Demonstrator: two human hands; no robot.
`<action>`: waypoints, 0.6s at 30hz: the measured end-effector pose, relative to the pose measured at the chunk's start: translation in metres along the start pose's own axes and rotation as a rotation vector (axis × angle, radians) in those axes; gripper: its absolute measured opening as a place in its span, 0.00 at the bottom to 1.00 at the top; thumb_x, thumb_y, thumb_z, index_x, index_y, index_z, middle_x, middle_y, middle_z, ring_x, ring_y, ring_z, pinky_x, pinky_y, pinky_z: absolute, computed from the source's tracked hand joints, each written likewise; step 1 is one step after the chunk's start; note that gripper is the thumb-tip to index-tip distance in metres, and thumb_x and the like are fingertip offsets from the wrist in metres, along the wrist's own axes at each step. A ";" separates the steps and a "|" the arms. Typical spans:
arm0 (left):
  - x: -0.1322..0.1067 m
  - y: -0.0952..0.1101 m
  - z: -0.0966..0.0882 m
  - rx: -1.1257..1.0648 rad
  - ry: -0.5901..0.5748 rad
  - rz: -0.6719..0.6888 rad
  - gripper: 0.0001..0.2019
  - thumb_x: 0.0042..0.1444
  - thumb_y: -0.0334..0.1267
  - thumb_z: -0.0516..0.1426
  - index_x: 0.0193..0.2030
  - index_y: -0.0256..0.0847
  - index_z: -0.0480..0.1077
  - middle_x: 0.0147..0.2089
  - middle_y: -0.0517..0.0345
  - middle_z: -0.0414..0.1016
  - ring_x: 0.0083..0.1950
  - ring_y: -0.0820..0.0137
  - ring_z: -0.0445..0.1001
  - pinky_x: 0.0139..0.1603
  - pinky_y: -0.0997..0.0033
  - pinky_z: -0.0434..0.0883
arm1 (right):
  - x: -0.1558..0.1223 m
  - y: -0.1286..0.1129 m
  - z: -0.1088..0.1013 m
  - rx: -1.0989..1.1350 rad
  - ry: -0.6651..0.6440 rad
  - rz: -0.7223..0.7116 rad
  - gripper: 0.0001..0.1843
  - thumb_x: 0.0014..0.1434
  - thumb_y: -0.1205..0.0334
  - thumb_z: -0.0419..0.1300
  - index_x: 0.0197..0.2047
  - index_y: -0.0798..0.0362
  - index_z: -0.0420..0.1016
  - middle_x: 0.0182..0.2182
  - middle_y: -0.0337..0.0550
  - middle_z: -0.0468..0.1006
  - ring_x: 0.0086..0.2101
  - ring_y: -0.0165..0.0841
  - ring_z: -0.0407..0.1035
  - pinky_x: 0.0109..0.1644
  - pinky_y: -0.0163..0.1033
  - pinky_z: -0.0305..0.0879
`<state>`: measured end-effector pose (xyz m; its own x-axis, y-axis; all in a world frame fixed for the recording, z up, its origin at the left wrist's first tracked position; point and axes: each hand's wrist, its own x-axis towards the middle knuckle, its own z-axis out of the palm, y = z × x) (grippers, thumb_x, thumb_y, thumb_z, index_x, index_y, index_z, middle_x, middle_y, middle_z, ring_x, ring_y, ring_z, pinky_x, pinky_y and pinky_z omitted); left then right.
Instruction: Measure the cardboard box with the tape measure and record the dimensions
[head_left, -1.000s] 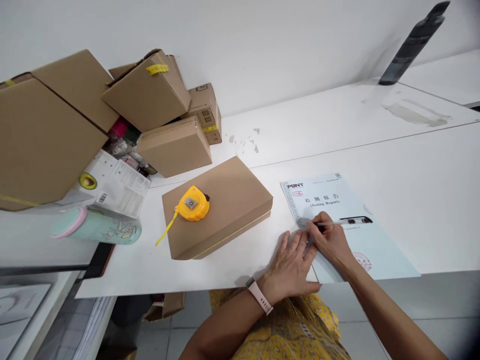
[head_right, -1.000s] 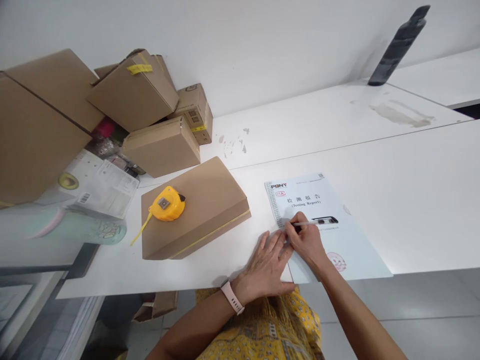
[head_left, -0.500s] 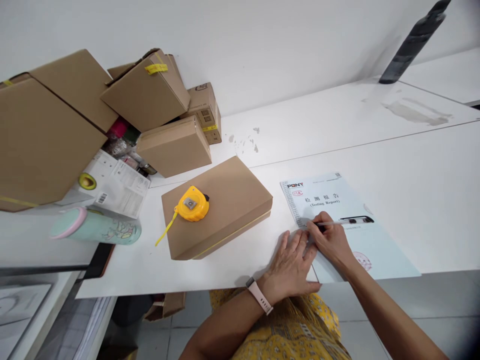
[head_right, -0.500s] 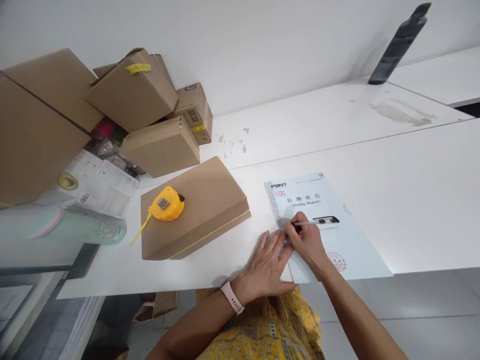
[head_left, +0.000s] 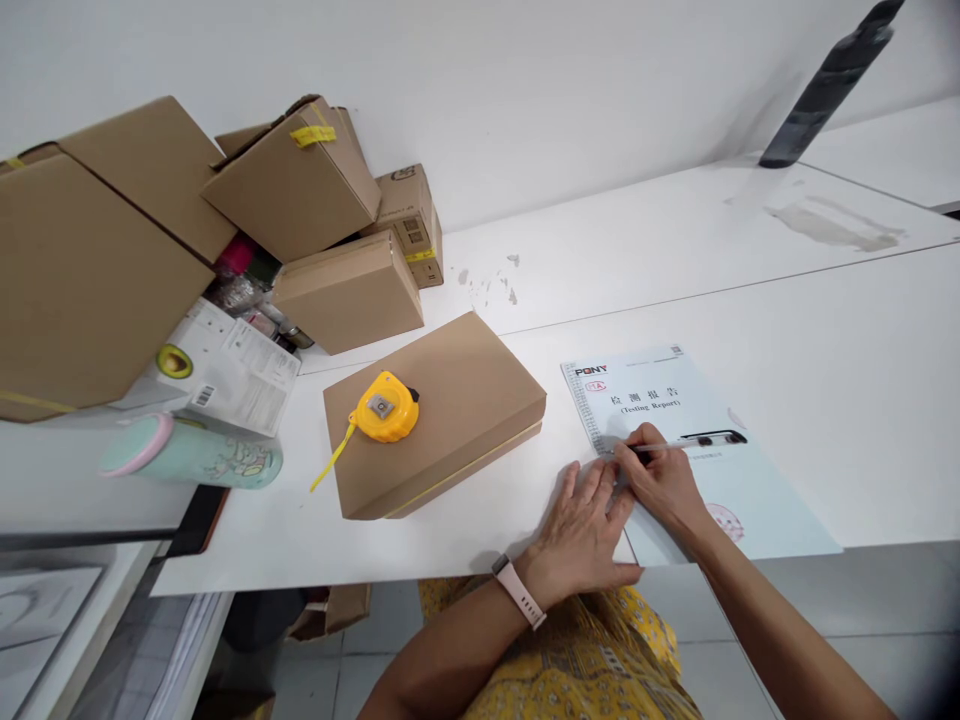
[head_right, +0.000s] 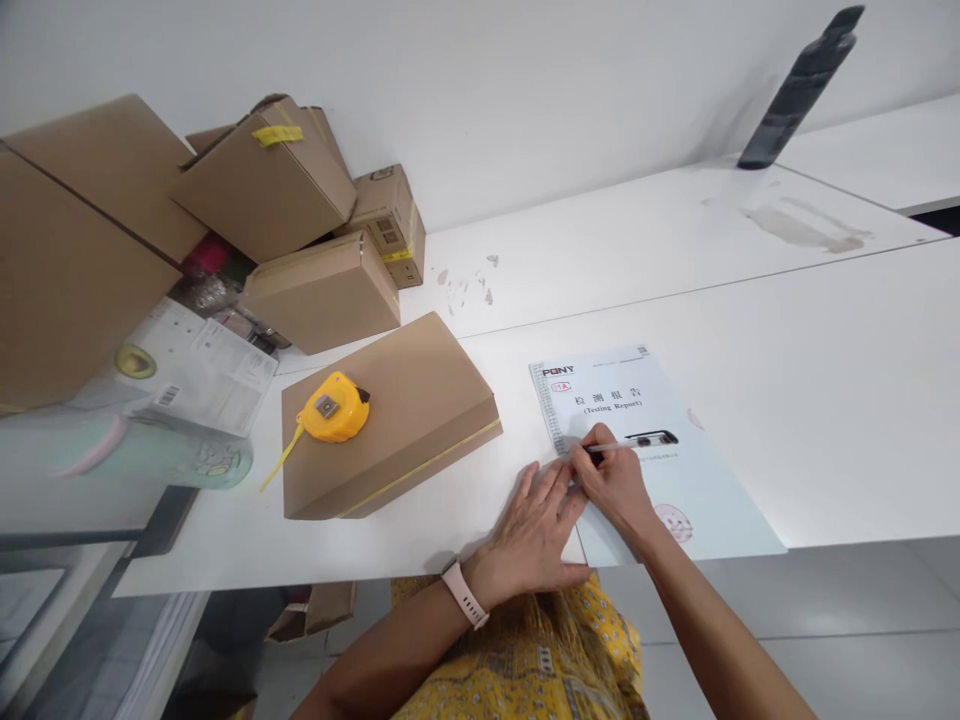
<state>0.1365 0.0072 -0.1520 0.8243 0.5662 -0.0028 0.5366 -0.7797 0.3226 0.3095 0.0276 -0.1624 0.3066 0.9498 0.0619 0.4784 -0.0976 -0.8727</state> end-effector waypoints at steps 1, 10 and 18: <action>0.000 0.000 0.000 -0.004 -0.001 0.000 0.46 0.59 0.59 0.62 0.75 0.30 0.52 0.79 0.30 0.50 0.80 0.47 0.47 0.80 0.43 0.43 | 0.000 0.000 0.000 0.007 -0.002 0.002 0.12 0.59 0.52 0.59 0.28 0.46 0.62 0.17 0.32 0.66 0.21 0.31 0.59 0.26 0.38 0.57; 0.000 -0.002 0.001 -0.068 0.021 -0.003 0.44 0.59 0.57 0.63 0.73 0.31 0.56 0.79 0.30 0.49 0.81 0.47 0.46 0.80 0.43 0.42 | -0.003 0.009 0.000 0.012 0.124 -0.037 0.11 0.67 0.49 0.57 0.42 0.47 0.72 0.29 0.39 0.76 0.28 0.35 0.70 0.31 0.39 0.67; -0.033 0.005 -0.032 -0.228 0.208 -0.006 0.47 0.55 0.59 0.66 0.73 0.37 0.56 0.79 0.34 0.53 0.80 0.48 0.51 0.77 0.46 0.59 | 0.021 0.046 -0.028 -0.545 0.000 -0.410 0.27 0.62 0.66 0.50 0.61 0.50 0.77 0.56 0.59 0.80 0.55 0.60 0.74 0.55 0.61 0.72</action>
<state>0.1058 -0.0070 -0.1198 0.7536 0.6319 0.1811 0.4679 -0.7091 0.5275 0.3613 0.0347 -0.1876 0.0123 0.9421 0.3351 0.9019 0.1343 -0.4106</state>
